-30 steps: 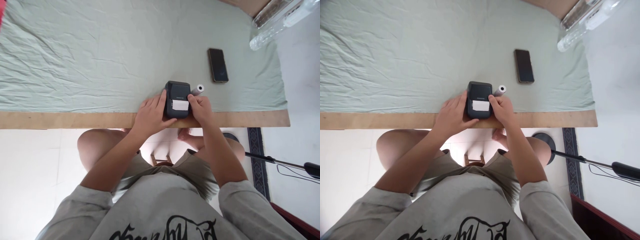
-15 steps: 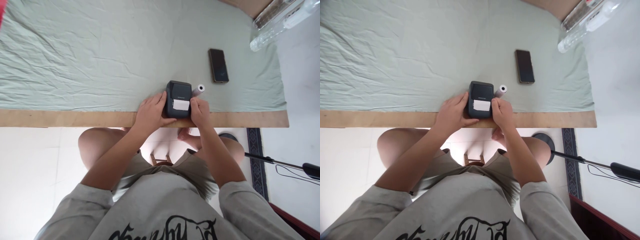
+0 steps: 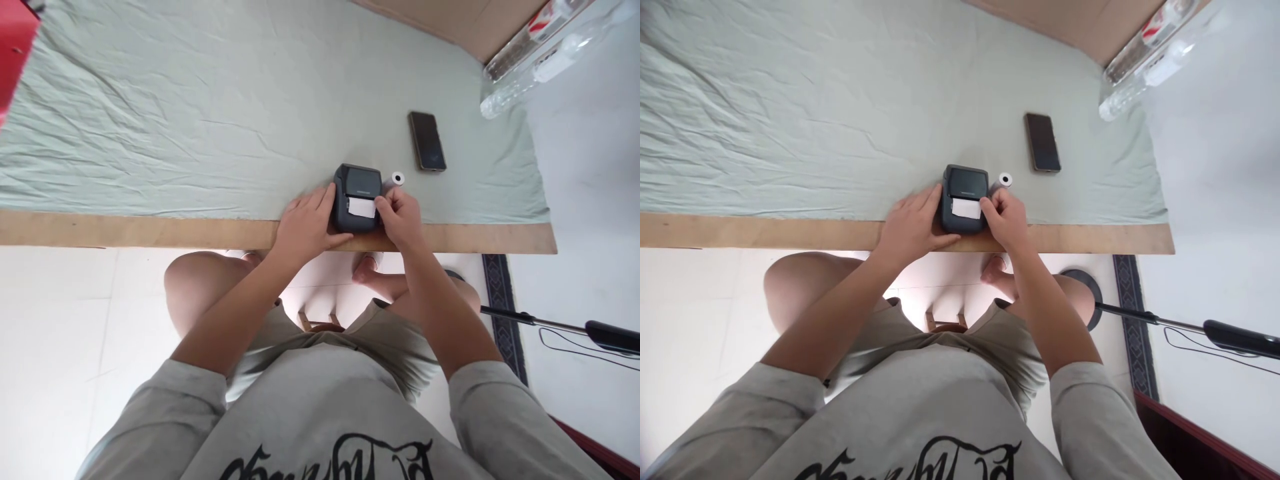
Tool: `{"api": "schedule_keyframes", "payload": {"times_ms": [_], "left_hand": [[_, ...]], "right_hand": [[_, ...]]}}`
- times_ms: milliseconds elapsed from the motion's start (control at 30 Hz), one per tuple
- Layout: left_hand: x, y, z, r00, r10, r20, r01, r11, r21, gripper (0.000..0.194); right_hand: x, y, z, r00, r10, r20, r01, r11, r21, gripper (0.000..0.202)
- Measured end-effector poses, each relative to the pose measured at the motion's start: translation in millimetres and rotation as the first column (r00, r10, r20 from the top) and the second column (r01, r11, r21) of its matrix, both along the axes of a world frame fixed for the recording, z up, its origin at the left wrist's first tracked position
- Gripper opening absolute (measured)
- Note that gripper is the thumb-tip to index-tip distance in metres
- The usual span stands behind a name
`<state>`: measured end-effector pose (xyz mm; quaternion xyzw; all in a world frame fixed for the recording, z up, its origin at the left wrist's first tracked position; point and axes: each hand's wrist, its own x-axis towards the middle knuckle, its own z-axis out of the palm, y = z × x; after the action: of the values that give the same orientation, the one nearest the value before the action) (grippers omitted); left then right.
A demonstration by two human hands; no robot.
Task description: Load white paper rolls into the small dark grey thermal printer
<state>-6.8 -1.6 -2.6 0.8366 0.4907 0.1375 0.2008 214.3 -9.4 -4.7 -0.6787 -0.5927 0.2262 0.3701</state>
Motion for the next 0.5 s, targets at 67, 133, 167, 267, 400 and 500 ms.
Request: {"api": "schedule_keyframes", "payload": {"times_ms": [67, 133, 167, 267, 400, 500], "left_hand": [[0, 0, 1.7, 1.0, 0.001, -0.009, -0.001, 1.0, -0.013, 0.098], [1, 0, 4.0, 1.0, 0.002, -0.014, -0.003, 1.0, -0.03, 0.097], [1, 0, 5.2, 1.0, 0.002, -0.016, -0.002, 0.999, -0.039, 0.096], [2, 0, 8.1, 1.0, 0.005, -0.017, -0.006, 0.998, -0.055, 0.094], [2, 1, 9.1, 1.0, 0.009, -0.021, -0.01, 0.998, -0.059, 0.094], [2, 1, 8.6, 1.0, 0.002, -0.023, -0.003, 0.998, -0.06, 0.095]], "right_hand": [[-2, 0, 6.7, 0.999, -0.024, -0.049, 0.024, 1.0, -0.008, 0.033], [-5, 1, 16.5, 0.994, -0.049, -0.098, 0.047, 0.999, -0.022, 0.027], [-8, 3, 22.1, 0.992, -0.059, -0.114, 0.057, 0.998, -0.025, 0.025], [-14, 11, 38.4, 0.992, -0.073, -0.101, 0.074, 0.997, 0.009, 0.02], [-16, 24, 50.8, 0.998, -0.059, 0.004, 0.058, 0.994, 0.093, 0.017], [-15, 31, 52.7, 0.987, -0.023, 0.16, 0.006, 0.995, 0.101, 0.009]]}}
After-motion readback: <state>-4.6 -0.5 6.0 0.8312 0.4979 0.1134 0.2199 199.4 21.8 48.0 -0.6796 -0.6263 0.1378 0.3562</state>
